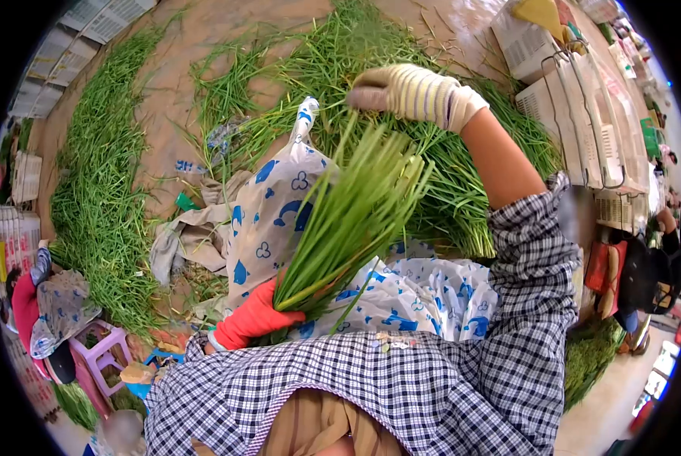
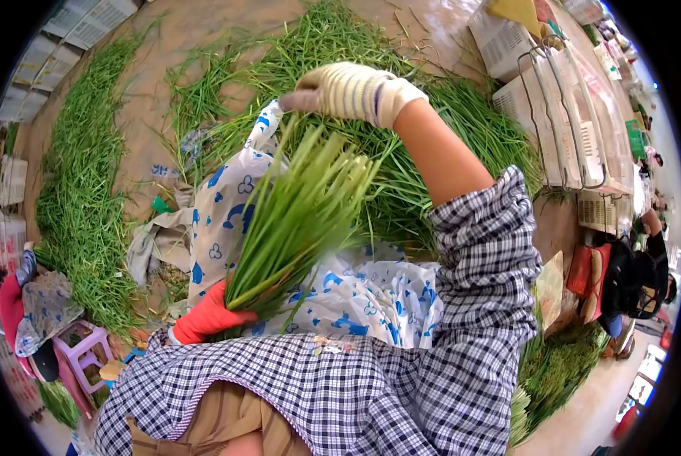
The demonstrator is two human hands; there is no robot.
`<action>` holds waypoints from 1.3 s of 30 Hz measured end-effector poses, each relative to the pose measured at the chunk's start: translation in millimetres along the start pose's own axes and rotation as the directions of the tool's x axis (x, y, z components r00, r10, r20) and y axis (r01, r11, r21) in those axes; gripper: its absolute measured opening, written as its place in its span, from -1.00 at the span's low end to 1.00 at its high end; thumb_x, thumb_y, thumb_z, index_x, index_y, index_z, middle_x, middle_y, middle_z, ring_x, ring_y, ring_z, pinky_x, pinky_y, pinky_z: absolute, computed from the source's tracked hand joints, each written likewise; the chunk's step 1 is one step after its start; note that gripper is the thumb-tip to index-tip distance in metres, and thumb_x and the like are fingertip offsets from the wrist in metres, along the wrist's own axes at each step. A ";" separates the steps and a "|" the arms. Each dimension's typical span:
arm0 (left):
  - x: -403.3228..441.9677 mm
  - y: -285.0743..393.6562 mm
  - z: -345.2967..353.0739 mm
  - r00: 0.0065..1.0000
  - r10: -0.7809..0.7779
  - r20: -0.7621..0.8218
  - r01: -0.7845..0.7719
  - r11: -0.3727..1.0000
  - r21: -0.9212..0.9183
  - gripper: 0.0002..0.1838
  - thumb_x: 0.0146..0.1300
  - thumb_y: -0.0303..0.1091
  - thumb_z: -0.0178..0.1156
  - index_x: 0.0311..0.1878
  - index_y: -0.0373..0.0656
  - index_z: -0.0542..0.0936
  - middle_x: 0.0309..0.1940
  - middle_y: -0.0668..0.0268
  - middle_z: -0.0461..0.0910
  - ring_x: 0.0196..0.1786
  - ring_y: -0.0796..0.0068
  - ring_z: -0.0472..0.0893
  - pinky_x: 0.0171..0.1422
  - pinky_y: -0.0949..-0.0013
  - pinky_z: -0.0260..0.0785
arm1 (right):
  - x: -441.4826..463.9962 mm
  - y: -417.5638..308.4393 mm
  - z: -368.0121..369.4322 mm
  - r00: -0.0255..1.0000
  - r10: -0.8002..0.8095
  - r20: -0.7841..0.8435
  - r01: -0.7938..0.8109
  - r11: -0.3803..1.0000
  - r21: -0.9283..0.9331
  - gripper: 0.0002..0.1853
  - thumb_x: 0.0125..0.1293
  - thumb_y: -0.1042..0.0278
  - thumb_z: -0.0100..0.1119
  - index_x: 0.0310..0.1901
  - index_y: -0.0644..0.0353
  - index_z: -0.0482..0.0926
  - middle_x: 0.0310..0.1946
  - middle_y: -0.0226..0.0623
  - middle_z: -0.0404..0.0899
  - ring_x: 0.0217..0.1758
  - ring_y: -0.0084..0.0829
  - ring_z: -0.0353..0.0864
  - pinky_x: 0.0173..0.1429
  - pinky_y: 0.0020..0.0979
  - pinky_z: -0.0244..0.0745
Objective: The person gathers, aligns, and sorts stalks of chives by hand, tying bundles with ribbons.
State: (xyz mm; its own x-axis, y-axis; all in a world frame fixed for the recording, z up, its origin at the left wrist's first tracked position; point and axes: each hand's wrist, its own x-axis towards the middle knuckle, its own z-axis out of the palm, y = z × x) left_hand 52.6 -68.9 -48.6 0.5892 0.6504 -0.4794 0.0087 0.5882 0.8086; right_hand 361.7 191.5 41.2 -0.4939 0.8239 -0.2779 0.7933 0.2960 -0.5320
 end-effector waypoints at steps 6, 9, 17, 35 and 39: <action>3.4 2.5 -5.7 1.000 -0.028 0.008 0.029 0.998 -0.054 -0.13 -0.03 -0.61 0.44 0.40 -0.14 0.30 0.31 0.31 0.45 0.36 0.45 0.38 0.46 0.27 0.18 | -68.4 -17.6 52.7 0.816 -0.280 -0.505 0.094 0.927 -0.362 -0.56 0.17 -0.16 0.25 -0.28 0.10 0.76 0.08 -0.24 0.61 0.26 -0.26 0.47 0.52 -0.07 0.04; 7.0 6.4 -1.6 1.000 0.007 -0.018 -0.007 1.000 -0.022 -0.12 -0.04 -0.58 0.45 0.41 -0.15 0.29 0.32 0.27 0.43 0.37 0.43 0.37 0.46 0.26 0.17 | -87.0 -37.2 92.5 0.900 -0.183 -0.396 -0.071 0.834 -0.548 -0.43 0.14 -0.36 0.12 -0.26 0.02 0.75 0.27 -0.27 0.46 0.46 -0.17 0.21 0.58 0.11 -0.36; 7.5 8.7 -5.4 0.997 0.040 -0.065 -0.039 0.999 0.015 -0.03 -0.11 -0.46 0.51 0.43 -0.21 0.25 0.36 0.22 0.38 0.40 0.39 0.33 0.48 0.25 0.13 | -102.5 -68.0 80.3 0.796 0.174 -0.579 0.397 0.573 0.717 -0.93 0.12 0.49 0.34 -0.38 0.20 0.63 -0.11 -0.23 0.64 -0.08 -0.44 0.57 0.06 -0.39 0.50; 3.0 14.9 -7.9 0.997 -0.039 0.068 0.050 0.985 -0.164 -0.04 -0.23 -0.41 0.44 0.39 -0.23 0.32 0.24 0.21 0.49 0.28 0.33 0.45 0.39 0.27 0.23 | -60.2 -78.3 -23.5 0.653 -0.350 -0.672 0.261 0.937 -0.234 -0.86 0.22 0.33 0.29 -0.25 0.17 0.61 -0.35 -0.24 0.66 -0.28 -0.37 0.62 -0.19 -0.36 0.54; 0.4 4.8 -5.7 0.996 -0.013 -0.084 -0.009 0.968 -0.253 -0.18 -0.28 -0.49 0.47 0.22 -0.23 0.46 -0.11 0.26 0.62 -0.17 0.41 0.59 -0.09 0.35 0.45 | -41.2 -71.7 -73.4 0.464 -0.059 -0.884 0.493 0.846 0.202 -0.92 0.31 0.39 0.23 -0.26 0.19 0.61 -0.48 -0.30 0.62 -0.46 -0.52 0.55 -0.38 -0.48 0.50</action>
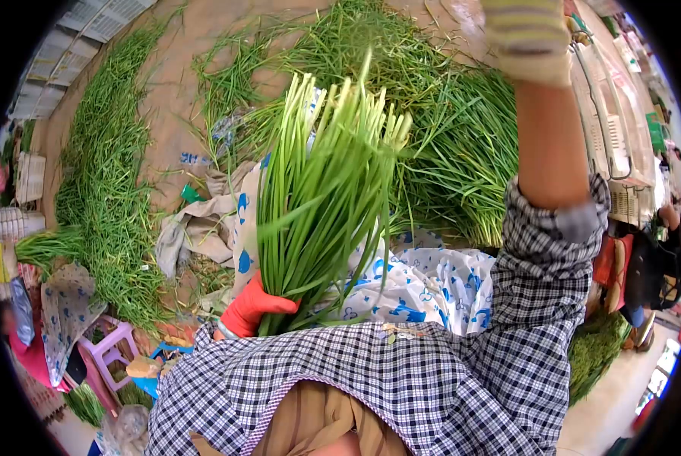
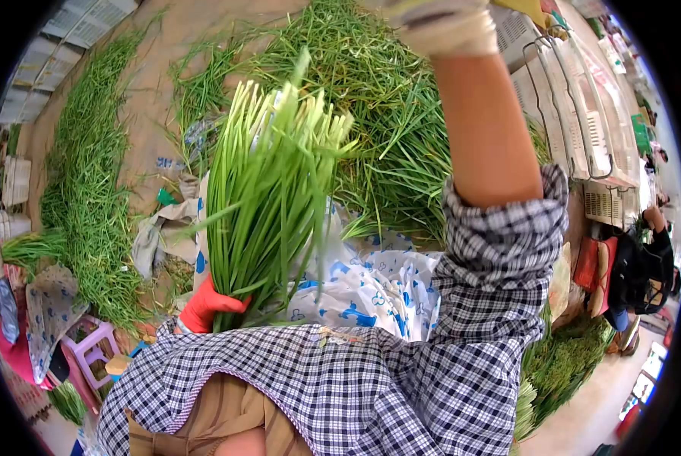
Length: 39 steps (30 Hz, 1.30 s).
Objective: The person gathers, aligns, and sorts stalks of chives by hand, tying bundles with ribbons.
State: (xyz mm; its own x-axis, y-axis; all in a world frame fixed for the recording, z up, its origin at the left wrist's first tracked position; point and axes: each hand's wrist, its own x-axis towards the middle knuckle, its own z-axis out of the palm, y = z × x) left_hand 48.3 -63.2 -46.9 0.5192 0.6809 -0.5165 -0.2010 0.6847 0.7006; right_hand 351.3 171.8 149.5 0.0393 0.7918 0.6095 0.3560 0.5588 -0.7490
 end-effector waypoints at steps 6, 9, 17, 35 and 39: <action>-3.5 -1.5 -11.9 0.995 -0.103 -0.008 0.104 0.994 0.038 -0.29 -0.29 -0.58 0.43 0.12 -0.24 0.53 -0.21 0.28 0.64 -0.24 0.42 0.59 -0.15 0.35 0.46 | 33.4 55.0 -25.0 0.967 0.085 0.239 0.200 0.327 -0.924 -0.52 0.16 0.15 0.32 0.07 0.20 0.53 -0.26 -0.01 0.67 -0.20 -0.01 0.65 -0.09 -0.12 0.55; -0.3 5.2 3.4 0.998 -0.045 -0.038 0.046 0.998 0.039 -0.31 -0.29 -0.58 0.41 0.09 -0.25 0.55 -0.19 0.30 0.64 -0.20 0.45 0.59 -0.07 0.36 0.46 | -31.2 55.0 -8.0 0.896 0.103 0.431 0.215 0.750 -0.626 -0.75 0.20 0.12 0.34 -0.22 0.12 0.70 -0.22 -0.22 0.71 -0.14 -0.26 0.69 0.01 -0.34 0.57; 2.6 7.9 9.1 0.996 -0.064 -0.056 0.065 0.998 0.009 -0.27 -0.28 -0.58 0.42 0.15 -0.23 0.55 -0.07 0.32 0.64 -0.03 0.44 0.57 0.13 0.33 0.40 | -142.7 56.2 31.5 0.831 0.067 0.553 0.379 0.660 -0.649 -0.41 0.00 -0.17 0.35 -0.13 0.23 0.67 0.15 -0.15 0.51 0.36 -0.13 0.34 0.54 0.08 -0.10; -0.5 -14.4 -16.4 0.997 0.002 0.077 0.004 0.997 -0.077 -0.20 -0.23 -0.37 0.46 0.19 -0.38 0.43 -0.46 0.23 0.56 -0.55 0.43 0.47 -0.44 0.40 0.28 | -83.4 31.2 -142.1 0.930 0.349 -0.114 -0.265 0.854 0.448 -0.67 0.38 0.16 0.14 0.06 0.14 0.61 -0.43 -0.49 0.48 -0.39 -0.67 0.42 -0.31 -0.57 0.35; 8.0 -18.0 -27.1 0.980 -0.006 0.197 0.020 0.997 -0.070 -0.22 -0.20 -0.21 0.44 0.13 -0.39 0.44 -0.58 0.28 0.47 -0.62 0.46 0.38 -0.52 0.40 0.15 | -105.1 -12.7 -130.0 0.895 0.446 0.002 -0.430 0.864 -0.260 -0.62 0.42 0.13 0.11 0.18 0.09 0.56 -0.55 -0.63 0.39 -0.52 -0.81 0.31 -0.51 -0.70 0.26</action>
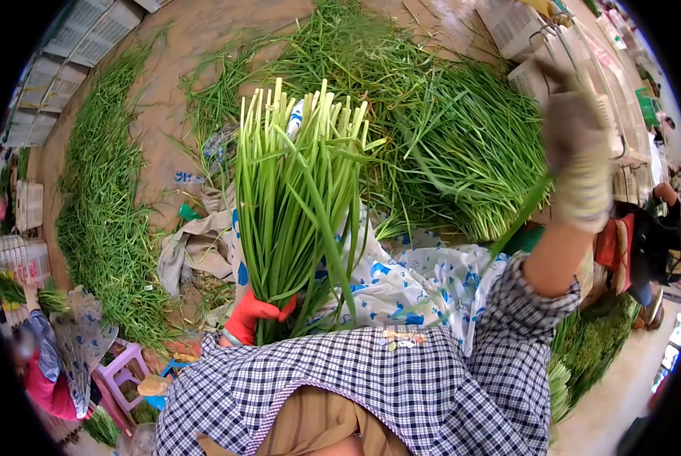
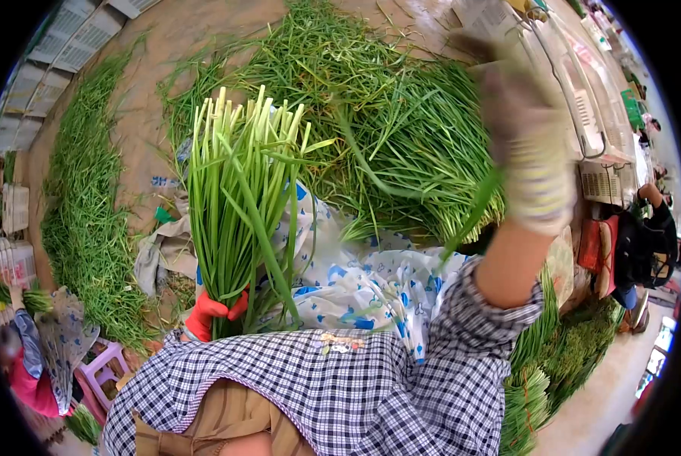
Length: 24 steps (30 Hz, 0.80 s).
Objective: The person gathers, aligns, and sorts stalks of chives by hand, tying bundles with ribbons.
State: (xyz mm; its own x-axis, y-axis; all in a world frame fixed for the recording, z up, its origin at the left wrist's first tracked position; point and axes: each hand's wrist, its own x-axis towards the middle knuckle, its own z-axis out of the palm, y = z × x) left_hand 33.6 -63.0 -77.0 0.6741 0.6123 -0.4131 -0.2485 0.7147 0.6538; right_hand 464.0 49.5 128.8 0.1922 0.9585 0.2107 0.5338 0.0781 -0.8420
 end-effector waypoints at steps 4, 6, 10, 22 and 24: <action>1.5 3.3 -3.7 1.000 -0.026 -0.004 0.026 1.000 -0.006 -0.29 -0.17 -0.30 0.45 0.12 -0.37 0.48 -0.49 0.19 0.58 -0.59 0.41 0.50 -0.46 0.40 0.30 | -15.1 8.6 124.4 0.920 -0.052 0.387 0.211 0.901 -0.380 -0.30 0.12 0.09 0.43 0.28 0.16 0.44 -0.21 -0.22 0.72 -0.26 -0.36 0.71 -0.20 -0.35 0.59; -3.1 4.2 2.4 0.998 -0.029 -0.062 0.029 1.000 -0.006 -0.33 -0.17 -0.30 0.45 0.08 -0.37 0.50 -0.50 0.20 0.56 -0.58 0.41 0.50 -0.46 0.40 0.30 | -6.7 17.2 157.3 0.792 0.073 0.606 0.326 0.790 -0.520 -0.54 0.19 -0.04 0.27 -0.01 0.13 0.61 -0.35 -0.13 0.69 -0.26 -0.15 0.70 -0.16 -0.20 0.58; -5.4 2.7 10.4 0.991 0.008 -0.133 -0.008 1.000 0.006 -0.31 -0.18 -0.27 0.44 0.08 -0.38 0.48 -0.53 0.22 0.52 -0.56 0.43 0.47 -0.46 0.41 0.28 | 11.6 37.9 185.5 0.810 -0.201 0.551 0.526 0.665 -0.531 -0.87 0.29 0.25 0.14 -0.29 0.09 0.58 -0.53 -0.19 0.62 -0.44 -0.09 0.66 -0.37 -0.16 0.55; -0.8 -23.6 -12.9 0.997 0.036 0.075 -0.007 0.931 -0.365 -0.27 -0.21 -0.23 0.41 0.07 -0.39 0.43 -0.62 0.29 0.42 -0.62 0.49 0.31 -0.47 0.44 0.07 | 88.5 31.6 120.5 0.894 -0.062 0.444 0.301 0.817 -0.492 -0.44 0.16 -0.06 0.38 0.05 0.19 0.60 -0.22 -0.16 0.70 -0.16 -0.36 0.69 0.05 -0.34 0.57; -0.3 -17.6 -6.4 0.998 0.021 0.054 0.003 0.919 -0.394 -0.27 -0.22 -0.22 0.41 0.07 -0.38 0.43 -0.63 0.29 0.42 -0.62 0.49 0.33 -0.48 0.44 0.08 | 55.8 36.8 135.4 0.746 0.046 0.664 0.228 0.919 -0.321 -0.26 0.04 -0.34 0.36 -0.01 0.24 0.66 -0.19 0.03 0.69 -0.01 -0.19 0.66 0.23 -0.23 0.46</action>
State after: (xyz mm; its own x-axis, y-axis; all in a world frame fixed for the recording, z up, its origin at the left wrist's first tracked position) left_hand 33.3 -73.7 -92.4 0.7056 0.6076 -0.3646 -0.5008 0.7916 0.3500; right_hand 382.8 143.0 42.3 -0.3787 0.9010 -0.2117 0.7988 0.2027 -0.5664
